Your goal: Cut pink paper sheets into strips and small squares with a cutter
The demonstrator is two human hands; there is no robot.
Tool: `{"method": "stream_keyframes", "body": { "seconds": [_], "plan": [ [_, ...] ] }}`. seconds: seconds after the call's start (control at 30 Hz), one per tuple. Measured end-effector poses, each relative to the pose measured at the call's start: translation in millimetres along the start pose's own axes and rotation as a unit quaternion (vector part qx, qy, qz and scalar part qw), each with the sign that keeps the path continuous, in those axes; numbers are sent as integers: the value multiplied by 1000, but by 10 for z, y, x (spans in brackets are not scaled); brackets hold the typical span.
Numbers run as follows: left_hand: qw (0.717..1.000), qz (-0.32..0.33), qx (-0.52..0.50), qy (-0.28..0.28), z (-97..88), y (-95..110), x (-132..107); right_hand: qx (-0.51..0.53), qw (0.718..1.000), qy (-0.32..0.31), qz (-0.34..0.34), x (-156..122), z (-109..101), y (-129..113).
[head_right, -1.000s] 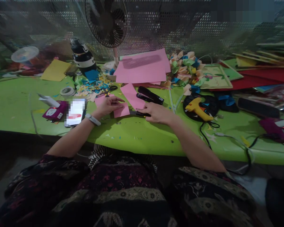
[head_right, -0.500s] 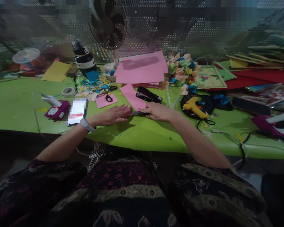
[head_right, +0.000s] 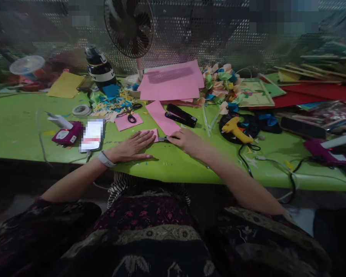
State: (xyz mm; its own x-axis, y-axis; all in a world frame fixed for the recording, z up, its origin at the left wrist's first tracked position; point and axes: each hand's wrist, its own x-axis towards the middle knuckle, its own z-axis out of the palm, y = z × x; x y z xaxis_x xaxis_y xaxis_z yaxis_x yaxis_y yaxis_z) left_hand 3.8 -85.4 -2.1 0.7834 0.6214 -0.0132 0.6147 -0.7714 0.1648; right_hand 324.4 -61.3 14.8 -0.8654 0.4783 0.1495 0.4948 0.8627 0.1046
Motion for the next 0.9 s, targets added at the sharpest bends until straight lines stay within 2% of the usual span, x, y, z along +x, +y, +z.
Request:
{"method": "stream_keyframes", "body": {
  "seconds": [0.27, 0.43, 0.53, 0.7, 0.9],
  "plan": [
    [1000, -8, -11, -13, -25, 22, -7, 48, 999, 10, 0, -2, 92, 23],
    [1000, -16, -20, -18, -40, 44, -4, 76, 997, 21, 22, -112, 76, -41],
    [999, -24, -33, -8, -41, 43, -8, 68, 997, 13, 29, -74, 54, -80],
    [998, -26, -53, 1, -47, 26, -16, 66, 998, 10, 23, 49, 24, -131],
    [998, -23, -52, -14, -71, 76, -7, 92, 996, 16, 6, -19, 6, -172]
  ]
}}
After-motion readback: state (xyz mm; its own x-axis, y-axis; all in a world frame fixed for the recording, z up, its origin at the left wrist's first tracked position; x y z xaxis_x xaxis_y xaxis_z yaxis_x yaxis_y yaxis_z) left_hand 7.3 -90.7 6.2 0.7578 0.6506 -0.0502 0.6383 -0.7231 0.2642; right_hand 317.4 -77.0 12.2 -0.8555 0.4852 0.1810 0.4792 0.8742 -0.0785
